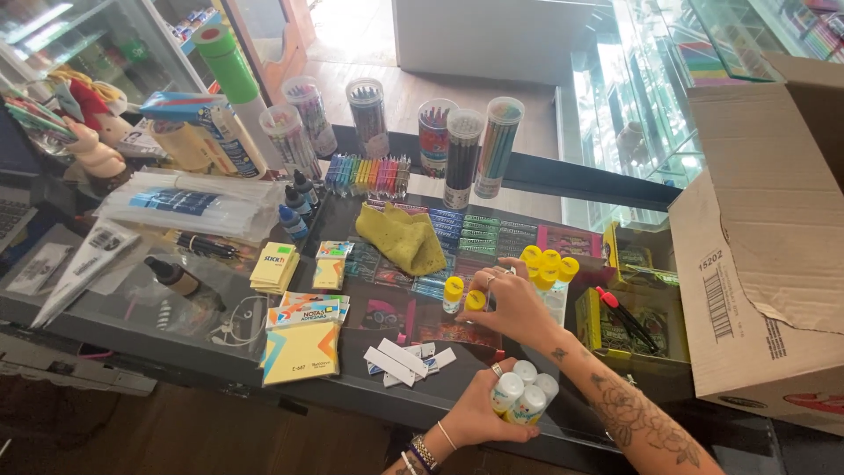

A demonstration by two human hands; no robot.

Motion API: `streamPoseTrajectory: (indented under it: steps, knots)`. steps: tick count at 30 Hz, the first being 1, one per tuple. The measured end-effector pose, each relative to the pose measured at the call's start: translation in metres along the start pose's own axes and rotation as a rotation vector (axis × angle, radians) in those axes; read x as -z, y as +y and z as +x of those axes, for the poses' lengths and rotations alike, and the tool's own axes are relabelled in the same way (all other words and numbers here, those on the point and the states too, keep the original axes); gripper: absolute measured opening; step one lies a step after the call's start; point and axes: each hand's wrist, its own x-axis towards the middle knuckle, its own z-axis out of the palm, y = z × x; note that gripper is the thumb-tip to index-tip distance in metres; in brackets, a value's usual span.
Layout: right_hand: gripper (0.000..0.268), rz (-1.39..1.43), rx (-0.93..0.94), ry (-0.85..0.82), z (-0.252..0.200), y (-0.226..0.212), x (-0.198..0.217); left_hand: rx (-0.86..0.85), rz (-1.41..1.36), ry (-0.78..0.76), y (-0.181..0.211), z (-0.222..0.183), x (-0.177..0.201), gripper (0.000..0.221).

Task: Applying a substance inside small yellow caps and organizing them on a workspace.

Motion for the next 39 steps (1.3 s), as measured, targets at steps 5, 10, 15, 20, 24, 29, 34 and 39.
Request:
streamPoseTrajectory:
  steps: [5,10,15,20,24,29,34,39]
  knots:
    - [0.062,-0.277,0.069,0.075,-0.003,0.010,-0.013,0.000,-0.019,-0.021,-0.001,0.001,0.000,0.056]
    - [0.070,-0.393,0.067,0.100,-0.010,0.004,-0.014,0.006,-0.004,-0.015,-0.005,0.003,0.000,0.059]
    - [0.077,-0.445,0.068,0.110,-0.015,0.006,-0.019,-0.005,0.004,-0.014,-0.003,0.003,0.000,0.059]
    - [0.079,-0.363,0.120,0.204,-0.020,0.009,-0.017,-0.008,-0.011,-0.012,-0.006,0.003,-0.001,0.057]
    - [0.074,-0.260,0.078,0.238,-0.024,0.019,-0.024,0.016,-0.013,-0.017,-0.001,0.002,-0.001,0.052]
    - [0.075,-0.245,0.094,0.255,-0.025,0.019,-0.023,-0.008,-0.005,-0.027,-0.002,0.002,0.000,0.052]
    - [0.073,-0.239,0.078,0.242,-0.025,0.018,-0.022,0.012,-0.015,-0.020,-0.007,0.002,0.000,0.056]
    - [0.073,-0.253,0.058,0.229,-0.026,0.019,-0.025,-0.010,-0.016,-0.028,-0.003,0.001,0.000,0.054]
